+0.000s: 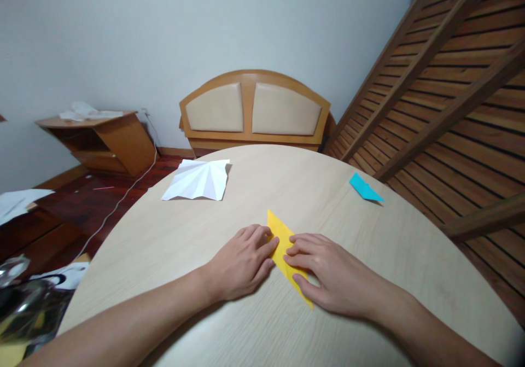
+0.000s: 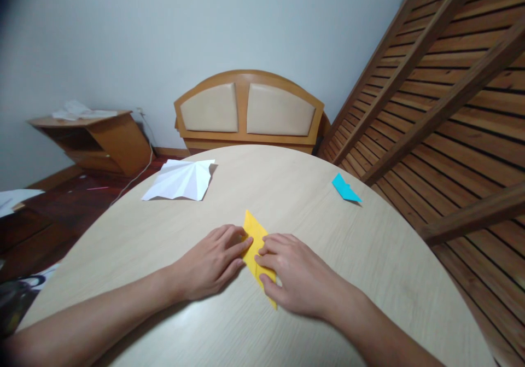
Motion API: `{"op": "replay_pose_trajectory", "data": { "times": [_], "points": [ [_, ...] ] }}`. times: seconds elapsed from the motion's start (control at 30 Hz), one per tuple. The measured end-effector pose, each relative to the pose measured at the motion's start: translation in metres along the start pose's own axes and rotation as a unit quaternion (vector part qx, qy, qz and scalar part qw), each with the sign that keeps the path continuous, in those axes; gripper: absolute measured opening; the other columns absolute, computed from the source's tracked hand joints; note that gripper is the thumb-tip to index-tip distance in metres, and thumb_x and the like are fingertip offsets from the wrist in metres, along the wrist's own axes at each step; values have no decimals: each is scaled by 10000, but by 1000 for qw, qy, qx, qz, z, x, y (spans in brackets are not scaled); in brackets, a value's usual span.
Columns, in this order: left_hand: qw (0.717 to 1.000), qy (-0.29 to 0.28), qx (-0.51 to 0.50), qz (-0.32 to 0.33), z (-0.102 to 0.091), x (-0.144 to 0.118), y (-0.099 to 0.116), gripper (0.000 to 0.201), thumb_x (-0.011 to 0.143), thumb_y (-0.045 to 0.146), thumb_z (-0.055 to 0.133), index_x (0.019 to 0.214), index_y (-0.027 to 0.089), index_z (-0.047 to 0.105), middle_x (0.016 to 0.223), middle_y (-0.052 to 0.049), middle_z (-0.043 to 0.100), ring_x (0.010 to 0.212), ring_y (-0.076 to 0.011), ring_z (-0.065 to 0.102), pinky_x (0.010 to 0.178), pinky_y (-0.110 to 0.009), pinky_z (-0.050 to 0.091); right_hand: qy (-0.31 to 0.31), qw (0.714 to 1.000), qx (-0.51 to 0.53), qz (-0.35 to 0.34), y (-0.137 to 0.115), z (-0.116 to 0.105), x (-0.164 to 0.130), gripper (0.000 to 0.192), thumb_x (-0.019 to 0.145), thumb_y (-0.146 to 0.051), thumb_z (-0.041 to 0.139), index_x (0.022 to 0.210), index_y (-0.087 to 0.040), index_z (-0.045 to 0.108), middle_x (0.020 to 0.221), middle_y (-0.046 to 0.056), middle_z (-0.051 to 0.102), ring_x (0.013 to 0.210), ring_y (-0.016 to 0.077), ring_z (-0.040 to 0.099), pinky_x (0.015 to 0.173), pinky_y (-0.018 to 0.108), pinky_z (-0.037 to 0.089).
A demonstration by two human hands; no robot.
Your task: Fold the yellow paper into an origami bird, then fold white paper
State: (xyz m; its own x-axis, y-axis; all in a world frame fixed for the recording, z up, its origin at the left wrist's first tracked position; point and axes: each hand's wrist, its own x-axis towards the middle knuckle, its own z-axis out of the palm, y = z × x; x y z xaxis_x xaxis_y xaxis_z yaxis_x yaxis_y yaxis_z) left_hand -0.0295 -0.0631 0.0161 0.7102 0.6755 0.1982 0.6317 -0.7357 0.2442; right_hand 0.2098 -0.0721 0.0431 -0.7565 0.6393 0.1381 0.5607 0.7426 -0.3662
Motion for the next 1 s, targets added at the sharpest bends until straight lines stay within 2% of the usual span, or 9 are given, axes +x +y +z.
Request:
{"op": "replay_pose_trajectory", "data": {
  "times": [0.07, 0.23, 0.33, 0.43, 0.57, 0.67, 0.73, 0.87, 1.0],
  "points": [
    [1000, -2, -14, -8, 0, 2, 3, 347, 1018, 299, 445, 1319, 181, 568, 1192, -129, 596, 1105, -280, 556, 987, -471, 490, -12, 999, 30, -24, -1, -2, -1, 252, 873, -125, 597, 1039, -247, 743, 1050, 27, 754, 1123, 231, 645, 1084, 430, 444],
    [999, 17, -50, -7, 2, 4, 0, 300, 1000, 281, 497, 1259, 199, 624, 1196, -108, 613, 1131, -267, 541, 1012, -446, 472, -25, 996, 67, -55, 7, -1, -1, 456, 813, 12, 506, 1095, -269, 727, 1146, -6, 759, 1210, 206, 626, 1099, 401, 446],
    [996, 35, -85, -13, 4, 4, -4, 315, 959, 276, 583, 1261, 198, 625, 1212, -94, 644, 1136, -253, 551, 1021, -428, 473, -9, 996, 64, -54, 17, 0, -1, 439, 823, -32, 543, 1179, -240, 691, 1266, 41, 708, 1266, 219, 588, 1125, 428, 422],
    [992, 42, -118, -7, 6, 4, -10, 260, 934, 281, 646, 1173, 178, 654, 1222, -78, 677, 1129, -235, 573, 1016, -404, 479, -4, 998, 44, -47, 24, 1, -1, 439, 837, -117, 603, 1264, -205, 654, 1372, 91, 643, 1297, 245, 560, 1139, 453, 398],
    [994, 62, -86, 9, 6, 3, -11, 111, 960, 225, 612, 1004, 190, 707, 1152, -58, 707, 1057, -223, 601, 921, -372, 505, -2, 999, 27, -33, 26, 3, 0, 371, 850, -205, 661, 1220, -212, 690, 1294, 88, 678, 1212, 252, 597, 1109, 459, 407],
    [997, 56, -43, 30, 5, 0, -1, 183, 979, 151, 533, 1030, 193, 704, 1016, -43, 730, 922, -211, 622, 818, -354, 507, 7, 1000, 15, -24, 24, 4, 1, 310, 860, -229, 679, 1168, -215, 712, 1203, 77, 699, 1133, 241, 612, 1059, 440, 435],
    [998, 44, -21, 34, 4, -2, 9, 169, 969, 163, 535, 1044, 173, 686, 972, -49, 735, 901, -222, 632, 786, -360, 504, 6, 1000, 10, -22, 24, 4, 1, 270, 866, -232, 685, 1132, -214, 721, 1170, 72, 698, 1099, 232, 612, 1019, 418, 455],
    [998, 31, -6, 45, 4, -5, 18, 160, 988, 278, 556, 968, 166, 669, 1079, -55, 735, 979, -228, 665, 833, -374, 505, 11, 1000, 1, -21, 21, 4, 1, 207, 876, -250, 702, 1075, -202, 731, 1142, 73, 693, 1088, 231, 600, 979, 399, 466],
    [998, 24, -1, 54, 7, -5, 13, 171, 1015, 267, 528, 962, 178, 665, 1120, -27, 741, 1008, -215, 693, 845, -368, 511, 10, 999, -16, -29, 20, 4, 2, 133, 892, -250, 698, 1005, -203, 748, 1067, 70, 694, 1014, 226, 607, 917, 381, 475]
  ]
}}
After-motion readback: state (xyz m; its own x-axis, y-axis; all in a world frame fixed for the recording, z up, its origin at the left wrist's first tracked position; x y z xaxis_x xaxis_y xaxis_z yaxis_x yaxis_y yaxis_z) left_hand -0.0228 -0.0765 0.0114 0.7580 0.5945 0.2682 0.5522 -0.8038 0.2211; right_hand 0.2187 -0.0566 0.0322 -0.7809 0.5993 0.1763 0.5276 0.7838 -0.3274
